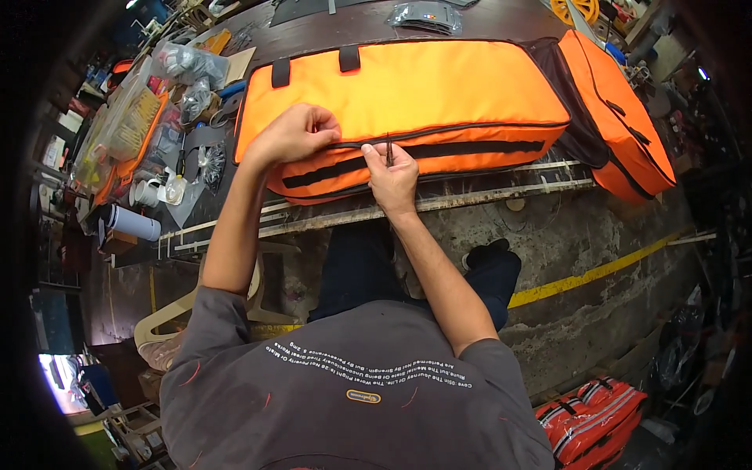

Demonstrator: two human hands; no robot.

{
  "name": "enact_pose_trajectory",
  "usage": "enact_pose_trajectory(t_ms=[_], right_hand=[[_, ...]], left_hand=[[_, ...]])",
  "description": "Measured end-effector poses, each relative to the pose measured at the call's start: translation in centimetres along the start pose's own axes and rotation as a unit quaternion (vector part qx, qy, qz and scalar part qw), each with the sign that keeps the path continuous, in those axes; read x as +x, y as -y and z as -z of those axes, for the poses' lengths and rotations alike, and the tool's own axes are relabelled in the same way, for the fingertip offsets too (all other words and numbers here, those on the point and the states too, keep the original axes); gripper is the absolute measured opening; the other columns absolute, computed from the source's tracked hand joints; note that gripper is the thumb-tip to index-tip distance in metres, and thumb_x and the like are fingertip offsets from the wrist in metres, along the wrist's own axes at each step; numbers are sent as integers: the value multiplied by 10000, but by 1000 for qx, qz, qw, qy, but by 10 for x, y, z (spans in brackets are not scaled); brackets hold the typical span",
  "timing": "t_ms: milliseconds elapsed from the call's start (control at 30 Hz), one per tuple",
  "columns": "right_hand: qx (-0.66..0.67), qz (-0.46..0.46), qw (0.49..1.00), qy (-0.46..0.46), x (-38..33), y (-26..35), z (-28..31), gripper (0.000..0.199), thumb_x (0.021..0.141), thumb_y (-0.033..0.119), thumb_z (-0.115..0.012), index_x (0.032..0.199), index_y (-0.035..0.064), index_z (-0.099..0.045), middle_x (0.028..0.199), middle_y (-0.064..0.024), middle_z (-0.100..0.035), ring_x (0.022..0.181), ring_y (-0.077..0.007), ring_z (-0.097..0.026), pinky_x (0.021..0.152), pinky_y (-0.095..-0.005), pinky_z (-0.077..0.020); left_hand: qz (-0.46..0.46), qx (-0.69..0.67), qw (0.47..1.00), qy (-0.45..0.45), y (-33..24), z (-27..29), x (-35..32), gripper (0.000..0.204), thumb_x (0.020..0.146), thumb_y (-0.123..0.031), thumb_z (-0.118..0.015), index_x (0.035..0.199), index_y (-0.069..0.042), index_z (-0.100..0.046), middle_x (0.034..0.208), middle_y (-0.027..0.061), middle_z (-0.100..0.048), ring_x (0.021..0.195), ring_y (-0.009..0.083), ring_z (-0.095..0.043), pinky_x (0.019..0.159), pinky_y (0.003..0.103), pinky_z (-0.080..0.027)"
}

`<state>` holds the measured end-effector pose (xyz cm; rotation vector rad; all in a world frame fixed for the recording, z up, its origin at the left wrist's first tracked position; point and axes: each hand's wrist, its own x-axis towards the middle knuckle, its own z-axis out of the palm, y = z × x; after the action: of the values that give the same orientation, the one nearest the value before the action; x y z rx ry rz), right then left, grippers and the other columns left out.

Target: Trimming loose threads from orange bags and mesh inserts using thread snips.

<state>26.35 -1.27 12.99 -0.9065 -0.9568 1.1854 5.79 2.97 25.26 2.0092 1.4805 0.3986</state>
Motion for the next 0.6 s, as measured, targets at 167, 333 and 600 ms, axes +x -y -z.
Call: enact_pose_trajectory(t_ms=[167, 333, 600], right_hand=[[-122, 53, 990, 46, -5, 19, 7, 207, 1061, 205, -803, 1038, 21, -709, 738, 65, -627, 652, -13, -560, 557, -256, -445], [-378, 214, 900, 33, -24, 54, 12, 354, 971, 228, -848, 1184, 17, -660, 971, -182, -758, 876, -418, -752, 742, -497, -581], [-360, 256, 896, 47, -17, 62, 0, 198, 939, 156, -835, 1017, 19, -714, 987, -175, -771, 869, -380, -769, 753, -464, -607]], left_hand=[[-35, -249, 968, 2, 18, -13, -8, 193, 1084, -191, -708, 1092, 0, -735, 894, -52, -679, 783, 44, -567, 701, 262, -489], [-26, -254, 967, 0, 20, -20, -6, 217, 1119, -218, -679, 1095, -7, -722, 892, -75, -640, 775, 33, -528, 690, 249, -462], [-36, -260, 965, 2, 16, -21, -10, 243, 1140, -262, -677, 1040, -41, -689, 865, -105, -539, 760, 18, -436, 653, 237, -371]])
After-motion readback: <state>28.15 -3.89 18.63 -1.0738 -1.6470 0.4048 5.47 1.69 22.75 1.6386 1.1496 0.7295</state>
